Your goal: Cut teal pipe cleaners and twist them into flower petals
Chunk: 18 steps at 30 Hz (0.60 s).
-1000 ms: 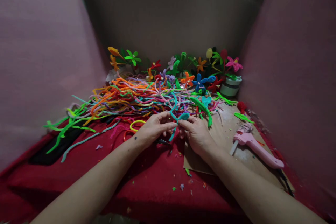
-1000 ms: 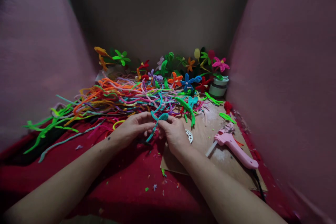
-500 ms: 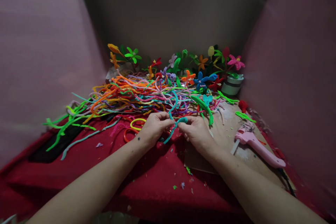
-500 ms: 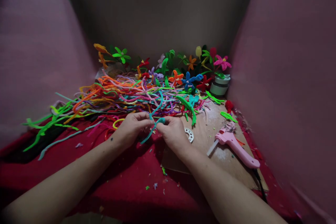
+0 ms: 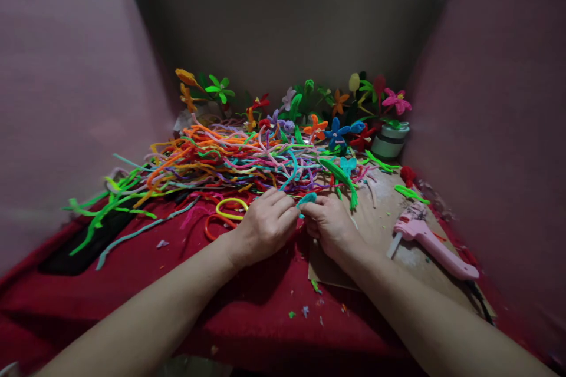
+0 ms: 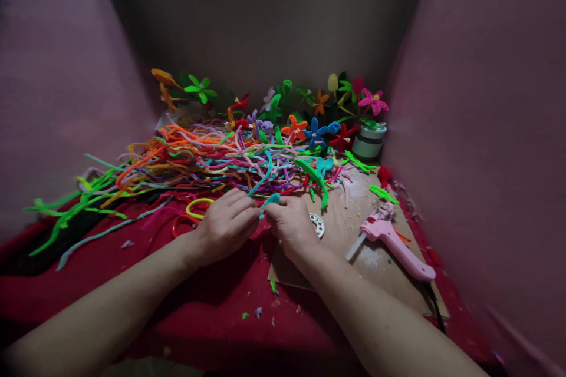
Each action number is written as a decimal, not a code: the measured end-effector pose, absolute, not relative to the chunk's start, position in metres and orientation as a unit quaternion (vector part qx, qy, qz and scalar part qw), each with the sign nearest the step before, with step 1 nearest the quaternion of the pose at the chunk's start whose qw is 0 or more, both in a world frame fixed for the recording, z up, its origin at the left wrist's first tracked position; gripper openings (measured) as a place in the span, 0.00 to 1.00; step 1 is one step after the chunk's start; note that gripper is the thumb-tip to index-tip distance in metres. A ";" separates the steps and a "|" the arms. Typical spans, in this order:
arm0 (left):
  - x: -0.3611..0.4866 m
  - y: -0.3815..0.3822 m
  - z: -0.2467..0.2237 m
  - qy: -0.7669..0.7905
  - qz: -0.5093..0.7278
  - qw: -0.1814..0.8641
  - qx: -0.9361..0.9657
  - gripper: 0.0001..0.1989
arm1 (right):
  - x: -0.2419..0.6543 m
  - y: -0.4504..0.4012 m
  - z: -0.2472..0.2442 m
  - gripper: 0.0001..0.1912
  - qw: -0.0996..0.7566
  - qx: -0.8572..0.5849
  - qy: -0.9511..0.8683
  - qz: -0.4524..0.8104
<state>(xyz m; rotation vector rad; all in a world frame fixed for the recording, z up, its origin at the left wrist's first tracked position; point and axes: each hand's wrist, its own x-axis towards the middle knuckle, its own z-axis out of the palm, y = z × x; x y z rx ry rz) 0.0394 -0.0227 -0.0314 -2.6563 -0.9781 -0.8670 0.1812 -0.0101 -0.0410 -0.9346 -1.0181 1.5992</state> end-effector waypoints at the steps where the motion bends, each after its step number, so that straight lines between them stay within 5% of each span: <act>1: 0.038 -0.022 -0.030 -0.329 -0.296 0.074 -0.893 0.11 | 0.181 -0.010 -0.042 0.09 0.495 -0.382 -0.414 0.662; 4: 0.035 -0.020 -0.021 -0.379 -0.360 -0.089 -0.848 0.09 | 0.182 -0.009 -0.041 0.08 0.505 -0.368 -0.416 0.661; 7: 0.030 -0.017 -0.015 -0.453 -0.421 -0.358 -0.700 0.08 | 0.183 -0.012 -0.038 0.07 0.520 -0.374 -0.474 0.604; 11: 0.028 -0.015 -0.019 -0.448 -0.384 -0.624 -0.512 0.12 | 0.185 -0.015 -0.036 0.08 0.531 -0.377 -0.594 0.472; 18: 0.030 -0.017 -0.021 -0.426 -0.345 -0.667 -0.505 0.09 | 0.188 -0.021 -0.037 0.06 0.515 -0.388 -0.710 0.282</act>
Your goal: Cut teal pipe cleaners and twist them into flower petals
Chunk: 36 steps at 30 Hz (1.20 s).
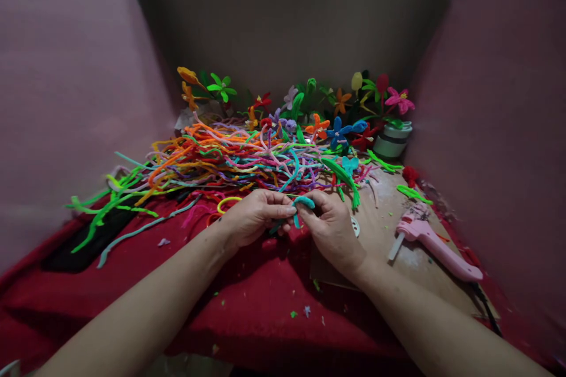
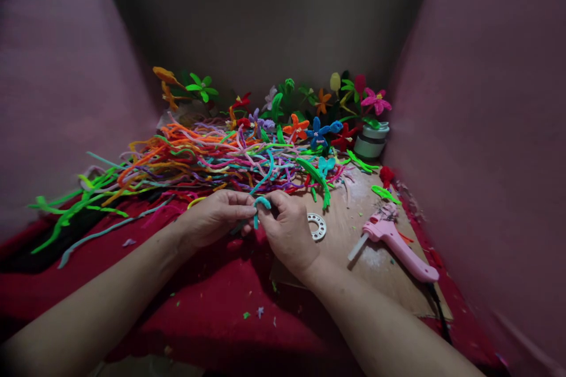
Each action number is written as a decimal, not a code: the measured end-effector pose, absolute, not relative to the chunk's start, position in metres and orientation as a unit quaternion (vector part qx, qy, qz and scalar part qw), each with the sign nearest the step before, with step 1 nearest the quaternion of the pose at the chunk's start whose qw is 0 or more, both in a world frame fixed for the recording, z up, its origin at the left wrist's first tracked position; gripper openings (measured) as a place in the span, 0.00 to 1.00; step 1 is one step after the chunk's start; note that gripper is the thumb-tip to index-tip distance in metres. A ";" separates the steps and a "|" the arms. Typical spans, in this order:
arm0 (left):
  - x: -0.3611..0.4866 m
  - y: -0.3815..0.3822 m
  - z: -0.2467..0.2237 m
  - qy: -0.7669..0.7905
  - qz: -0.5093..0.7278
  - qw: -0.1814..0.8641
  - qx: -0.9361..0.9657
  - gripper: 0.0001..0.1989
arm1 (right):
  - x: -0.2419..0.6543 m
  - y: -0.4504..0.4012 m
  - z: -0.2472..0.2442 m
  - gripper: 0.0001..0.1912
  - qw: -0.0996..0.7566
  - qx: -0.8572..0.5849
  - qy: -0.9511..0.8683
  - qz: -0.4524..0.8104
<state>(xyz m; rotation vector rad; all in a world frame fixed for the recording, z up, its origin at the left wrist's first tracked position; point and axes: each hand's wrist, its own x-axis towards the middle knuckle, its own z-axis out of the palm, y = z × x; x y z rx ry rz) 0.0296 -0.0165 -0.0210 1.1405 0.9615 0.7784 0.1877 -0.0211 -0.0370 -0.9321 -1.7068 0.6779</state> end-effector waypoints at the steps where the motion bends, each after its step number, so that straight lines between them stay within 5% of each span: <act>1: 0.030 -0.017 -0.020 0.435 0.343 0.643 0.528 0.09 | 0.187 -0.022 -0.037 0.06 0.511 -0.394 -0.717 0.266; 4: 0.033 -0.021 -0.018 0.477 0.349 0.479 0.649 0.06 | 0.186 -0.025 -0.037 0.07 0.495 -0.418 -0.723 0.239; 10: 0.040 -0.030 -0.023 0.408 0.263 -0.122 0.866 0.11 | 0.184 -0.027 -0.036 0.10 0.484 -0.463 -0.697 0.255; 14: 0.041 -0.034 -0.024 0.356 0.205 -0.268 0.872 0.11 | 0.182 -0.021 -0.035 0.11 0.503 -0.432 -0.596 0.452; 16: 0.040 -0.034 -0.022 0.378 0.248 -0.211 0.867 0.11 | 0.181 -0.017 -0.035 0.11 0.495 -0.394 -0.503 0.589; 18: 0.038 -0.032 -0.017 0.423 0.331 -0.043 0.842 0.08 | 0.181 -0.014 -0.034 0.12 0.493 -0.368 -0.441 0.653; 22: 0.027 -0.020 -0.008 0.454 0.486 0.417 0.620 0.12 | 0.184 -0.014 -0.031 0.11 0.522 -0.354 -0.473 0.616; 25: 0.019 -0.011 -0.010 0.447 0.459 0.608 0.469 0.12 | 0.187 -0.015 -0.029 0.10 0.518 -0.337 -0.541 0.570; 29: 0.016 -0.008 -0.021 0.379 0.323 0.756 0.425 0.10 | 0.191 -0.016 -0.028 0.08 0.501 -0.326 -0.594 0.538; 36: 0.020 -0.016 -0.020 0.290 0.275 0.814 0.420 0.19 | 0.189 -0.018 -0.028 0.04 0.492 -0.304 -0.605 0.547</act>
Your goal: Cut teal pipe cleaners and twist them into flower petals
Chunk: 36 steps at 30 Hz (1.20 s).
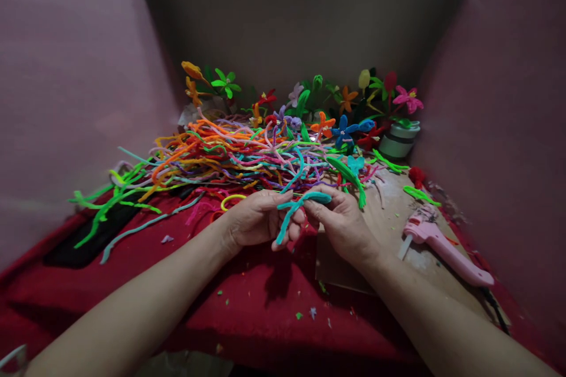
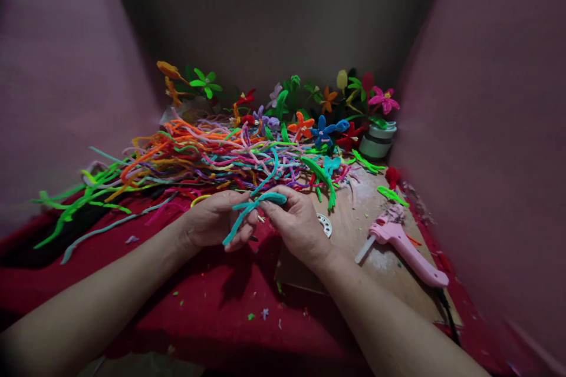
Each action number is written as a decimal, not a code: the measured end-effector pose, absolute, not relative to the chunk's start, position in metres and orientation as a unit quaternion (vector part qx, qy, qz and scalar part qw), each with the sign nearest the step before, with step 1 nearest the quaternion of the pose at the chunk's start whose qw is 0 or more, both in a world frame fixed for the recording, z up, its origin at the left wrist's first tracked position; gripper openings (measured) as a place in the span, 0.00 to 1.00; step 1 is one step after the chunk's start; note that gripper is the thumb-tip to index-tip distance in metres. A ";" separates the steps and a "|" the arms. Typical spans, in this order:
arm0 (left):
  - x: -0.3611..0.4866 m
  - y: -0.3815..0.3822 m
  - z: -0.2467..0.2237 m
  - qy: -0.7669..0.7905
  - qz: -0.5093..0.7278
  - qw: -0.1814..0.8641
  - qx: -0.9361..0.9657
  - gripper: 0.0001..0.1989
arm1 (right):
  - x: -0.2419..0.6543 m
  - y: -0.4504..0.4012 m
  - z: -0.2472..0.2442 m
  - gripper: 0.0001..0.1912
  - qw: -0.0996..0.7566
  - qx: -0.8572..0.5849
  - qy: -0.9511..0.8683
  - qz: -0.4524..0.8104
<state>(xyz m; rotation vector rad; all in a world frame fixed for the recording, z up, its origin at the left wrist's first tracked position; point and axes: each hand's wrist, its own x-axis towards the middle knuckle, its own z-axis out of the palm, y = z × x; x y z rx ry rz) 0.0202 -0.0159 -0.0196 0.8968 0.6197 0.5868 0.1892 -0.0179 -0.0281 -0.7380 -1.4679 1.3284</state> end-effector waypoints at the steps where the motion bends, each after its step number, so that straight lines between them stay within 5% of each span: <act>1: 0.020 -0.017 -0.019 0.285 0.273 0.816 0.422 0.19 | 0.189 -0.018 -0.027 0.04 0.494 -0.304 -0.607 0.542; 7: 0.020 -0.018 -0.018 0.294 0.306 0.790 0.442 0.14 | 0.191 -0.017 -0.024 0.05 0.491 -0.313 -0.642 0.498; 10: 0.020 -0.018 -0.012 0.382 0.304 0.679 0.548 0.13 | 0.191 -0.017 -0.027 0.05 0.492 -0.329 -0.676 0.439; 14: 0.022 -0.023 -0.011 0.451 0.281 0.253 0.809 0.13 | 0.187 -0.018 -0.035 0.07 0.489 -0.402 -0.689 0.353; 17: 0.025 -0.028 -0.018 0.401 0.247 -0.101 0.876 0.11 | 0.184 -0.017 -0.039 0.10 0.483 -0.442 -0.619 0.433; 20: 0.028 -0.029 -0.025 0.368 0.221 -0.248 0.869 0.11 | 0.183 -0.016 -0.038 0.10 0.475 -0.426 -0.576 0.511; 25: 0.028 -0.028 -0.025 0.409 0.255 -0.141 0.865 0.13 | 0.187 -0.015 -0.032 0.09 0.481 -0.388 -0.632 0.469; 32: 0.023 -0.027 -0.003 0.434 0.302 0.552 0.644 0.16 | 0.190 -0.019 -0.027 0.06 0.496 -0.346 -0.645 0.467; 34: 0.022 -0.026 -0.003 0.422 0.294 0.617 0.596 0.12 | 0.189 -0.020 -0.026 0.06 0.502 -0.347 -0.632 0.477; 36: 0.023 -0.026 -0.007 0.447 0.295 0.563 0.629 0.11 | 0.187 -0.020 -0.027 0.08 0.506 -0.352 -0.594 0.516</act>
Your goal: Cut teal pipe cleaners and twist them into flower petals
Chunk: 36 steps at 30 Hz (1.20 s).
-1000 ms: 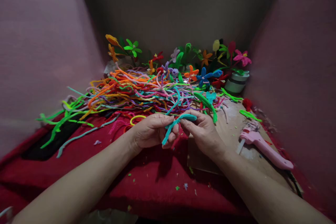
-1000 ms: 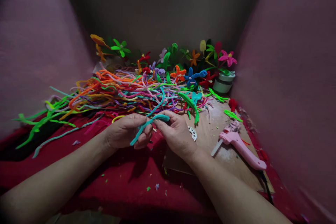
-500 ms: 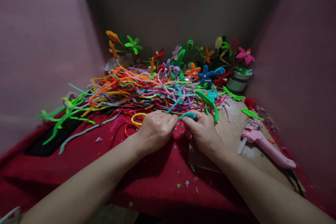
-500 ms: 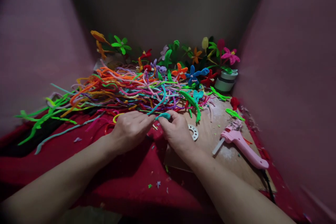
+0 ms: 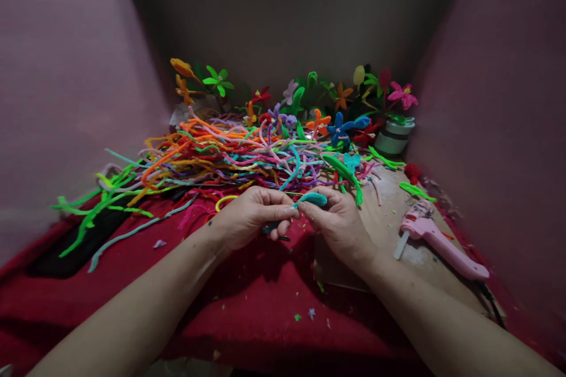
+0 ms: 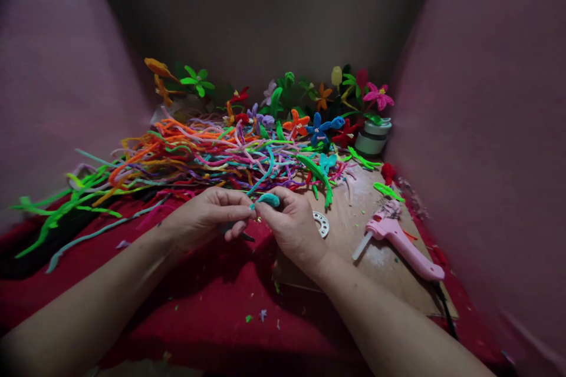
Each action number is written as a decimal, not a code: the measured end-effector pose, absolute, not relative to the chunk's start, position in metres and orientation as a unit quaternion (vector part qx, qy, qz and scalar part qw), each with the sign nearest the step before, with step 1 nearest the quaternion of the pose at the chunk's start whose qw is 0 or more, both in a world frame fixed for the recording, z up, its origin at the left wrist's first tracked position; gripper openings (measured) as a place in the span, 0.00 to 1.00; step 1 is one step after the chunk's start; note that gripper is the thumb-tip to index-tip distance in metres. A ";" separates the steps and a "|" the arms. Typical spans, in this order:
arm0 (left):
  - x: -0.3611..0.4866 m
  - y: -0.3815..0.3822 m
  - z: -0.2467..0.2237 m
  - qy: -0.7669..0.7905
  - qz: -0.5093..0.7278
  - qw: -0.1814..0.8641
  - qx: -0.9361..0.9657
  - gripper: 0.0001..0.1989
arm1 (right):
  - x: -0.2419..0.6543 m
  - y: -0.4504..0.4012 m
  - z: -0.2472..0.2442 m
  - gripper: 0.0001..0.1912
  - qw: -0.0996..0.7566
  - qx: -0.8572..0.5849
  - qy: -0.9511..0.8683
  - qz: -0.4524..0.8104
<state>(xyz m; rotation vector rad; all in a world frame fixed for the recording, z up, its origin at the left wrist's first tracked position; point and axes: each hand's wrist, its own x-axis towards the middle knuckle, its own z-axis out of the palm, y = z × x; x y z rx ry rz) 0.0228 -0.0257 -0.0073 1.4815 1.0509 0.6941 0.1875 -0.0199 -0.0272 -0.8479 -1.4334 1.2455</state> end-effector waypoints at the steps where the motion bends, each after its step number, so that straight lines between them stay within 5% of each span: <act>1: 0.024 -0.026 -0.011 0.463 0.300 0.490 0.675 0.10 | 0.187 -0.019 -0.029 0.09 0.507 -0.355 -0.563 0.548; 4: 0.027 -0.029 -0.021 0.476 0.314 0.188 0.799 0.10 | 0.185 -0.015 -0.035 0.14 0.490 -0.357 -0.468 0.643; 6: 0.029 -0.031 -0.023 0.472 0.309 0.101 0.819 0.10 | 0.185 -0.012 -0.037 0.14 0.484 -0.349 -0.449 0.665; 14: 0.037 -0.032 -0.008 0.503 0.298 0.480 0.655 0.12 | 0.185 -0.008 -0.040 0.08 0.488 -0.325 -0.454 0.671; 27: 0.040 -0.031 -0.007 0.511 0.457 0.388 0.616 0.07 | 0.179 -0.019 -0.039 0.10 0.371 -0.292 -0.455 0.755; 36: 0.040 -0.030 -0.013 0.513 0.486 0.461 0.537 0.09 | 0.178 -0.021 -0.040 0.13 0.343 -0.306 -0.447 0.768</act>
